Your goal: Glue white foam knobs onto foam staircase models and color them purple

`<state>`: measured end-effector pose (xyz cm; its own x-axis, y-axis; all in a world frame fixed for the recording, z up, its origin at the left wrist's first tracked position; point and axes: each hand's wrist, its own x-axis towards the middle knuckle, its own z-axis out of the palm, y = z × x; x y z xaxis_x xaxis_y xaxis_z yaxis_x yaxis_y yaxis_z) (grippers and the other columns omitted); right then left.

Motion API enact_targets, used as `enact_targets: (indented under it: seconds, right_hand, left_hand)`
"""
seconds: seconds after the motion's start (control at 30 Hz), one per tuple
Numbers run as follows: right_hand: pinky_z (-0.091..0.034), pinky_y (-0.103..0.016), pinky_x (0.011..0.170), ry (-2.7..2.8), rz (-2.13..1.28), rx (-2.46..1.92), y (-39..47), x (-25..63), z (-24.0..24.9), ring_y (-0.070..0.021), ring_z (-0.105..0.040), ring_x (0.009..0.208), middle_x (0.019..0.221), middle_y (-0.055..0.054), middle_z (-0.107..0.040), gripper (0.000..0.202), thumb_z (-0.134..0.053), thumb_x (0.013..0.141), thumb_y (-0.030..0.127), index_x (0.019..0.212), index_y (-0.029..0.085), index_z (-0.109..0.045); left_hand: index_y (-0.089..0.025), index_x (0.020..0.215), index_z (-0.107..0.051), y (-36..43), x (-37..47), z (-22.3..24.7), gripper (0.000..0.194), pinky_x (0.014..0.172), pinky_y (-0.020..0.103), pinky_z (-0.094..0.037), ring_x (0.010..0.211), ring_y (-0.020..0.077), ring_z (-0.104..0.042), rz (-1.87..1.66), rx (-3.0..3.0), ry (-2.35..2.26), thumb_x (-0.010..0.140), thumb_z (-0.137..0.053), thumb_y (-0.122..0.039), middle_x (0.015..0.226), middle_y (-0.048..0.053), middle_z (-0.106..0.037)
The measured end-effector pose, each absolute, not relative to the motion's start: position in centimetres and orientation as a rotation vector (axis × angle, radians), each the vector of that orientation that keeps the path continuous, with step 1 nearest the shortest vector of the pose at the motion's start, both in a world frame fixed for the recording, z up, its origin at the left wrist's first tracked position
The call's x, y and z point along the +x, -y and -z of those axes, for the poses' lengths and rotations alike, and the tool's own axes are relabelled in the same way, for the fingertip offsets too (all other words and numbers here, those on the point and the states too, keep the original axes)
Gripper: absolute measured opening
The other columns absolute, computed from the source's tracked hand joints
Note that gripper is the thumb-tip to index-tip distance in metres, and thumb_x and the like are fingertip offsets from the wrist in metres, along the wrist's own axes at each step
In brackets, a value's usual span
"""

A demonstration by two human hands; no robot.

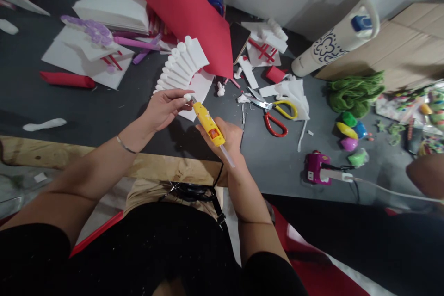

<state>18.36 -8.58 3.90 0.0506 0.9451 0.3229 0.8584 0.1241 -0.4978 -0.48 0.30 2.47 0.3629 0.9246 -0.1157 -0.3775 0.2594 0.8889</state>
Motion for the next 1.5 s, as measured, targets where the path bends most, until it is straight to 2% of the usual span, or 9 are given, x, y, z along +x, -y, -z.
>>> enact_targets:
  seconds: [0.27, 0.6, 1.03, 1.13, 1.27, 1.4, 1.5]
  right_hand:
    - [-0.027, -0.029, 0.05, 1.797, -0.194, -1.733, 8.6, 18.4, -3.9, -0.012, -0.045, 0.044, 0.05, 0.002, -0.05, 0.062, -0.048, 0.092, 0.078, 0.061, 0.025, -0.042]
    - [-0.034, -0.03, 0.057, 1.926, -0.216, -1.622, 8.4, 18.9, -3.8, -0.0139, -0.045, 0.054, 0.058, 0.001, -0.052, 0.051, -0.055, 0.095, 0.064, 0.064, 0.026, -0.044]
    - [-0.031, -0.032, 0.054, 1.968, -0.008, -1.67, 8.4, 18.7, -3.8, -0.0146, -0.043, 0.052, 0.054, 0.002, -0.045, 0.059, -0.056, 0.092, 0.074, 0.061, 0.027, -0.037]
    - [-0.029, -0.031, 0.054, 1.955, 0.016, -1.672, 8.5, 18.6, -3.9, -0.0138, -0.041, 0.051, 0.053, 0.003, -0.043, 0.057, -0.057, 0.094, 0.067, 0.061, 0.027, -0.035]
    - [-0.029, -0.03, 0.053, 1.972, 0.071, -1.637, 8.6, 18.9, -3.9, -0.0133, -0.04, 0.05, 0.052, 0.003, -0.042, 0.046, -0.055, 0.098, 0.047, 0.061, 0.026, -0.036]
    - [-0.031, -0.03, 0.054, 2.019, 0.076, -1.673, 8.6, 19.4, -3.7, -0.0137, -0.042, 0.051, 0.053, 0.003, -0.043, 0.034, -0.055, 0.092, 0.031, 0.062, 0.026, -0.039]
    - [-0.033, -0.03, 0.055, 2.028, 0.069, -1.668, 8.6, 19.5, -3.6, -0.0139, -0.043, 0.052, 0.054, 0.002, -0.045, 0.03, -0.054, 0.09, 0.026, 0.063, 0.026, -0.04]
  left_hand:
    - [-0.02, 0.102, -0.085, -0.3, -0.5, -2.3, 0.037, 0.088, 0.032, -0.066, 0.09, 0.0173, -0.078, -0.966, 0.936, -0.791, 0.072, -0.094, -0.039, 0.092, 0.005, -0.082]
    - [-0.021, 0.1, -0.085, -0.5, -0.7, -2.4, 0.044, 0.084, 0.03, -0.065, 0.089, 0.0172, -0.078, -1.029, 0.933, -0.784, 0.066, -0.096, -0.047, 0.094, 0.005, -0.082]
    - [-0.023, 0.1, -0.085, -0.4, -0.5, -2.1, 0.05, 0.081, 0.028, -0.065, 0.088, 0.016, -0.076, -1.098, 1.1, -0.808, 0.065, -0.095, -0.057, 0.099, 0.004, -0.079]
    - [-0.024, 0.101, -0.086, -0.4, -0.5, -2.0, 0.049, 0.081, 0.028, -0.066, 0.088, 0.0158, -0.076, -1.116, 1.132, -0.805, 0.067, -0.094, -0.058, 0.1, 0.005, -0.078]
    - [-0.023, 0.103, -0.085, -0.3, -0.7, -2.2, 0.046, 0.082, 0.03, -0.066, 0.087, 0.0155, -0.076, -1.131, 1.173, -0.79, 0.071, -0.093, -0.056, 0.101, 0.005, -0.076]
    - [-0.023, 0.105, -0.085, -0.2, -0.8, -2.3, 0.044, 0.083, 0.029, -0.066, 0.087, 0.0152, -0.075, -1.125, 1.212, -0.81, 0.074, -0.092, -0.053, 0.104, 0.006, -0.076]
    - [-0.022, 0.105, -0.084, -0.2, -0.8, -2.3, 0.04, 0.083, 0.03, -0.065, 0.088, 0.0154, -0.076, -1.108, 1.224, -0.831, 0.076, -0.091, -0.049, 0.106, 0.007, -0.076]
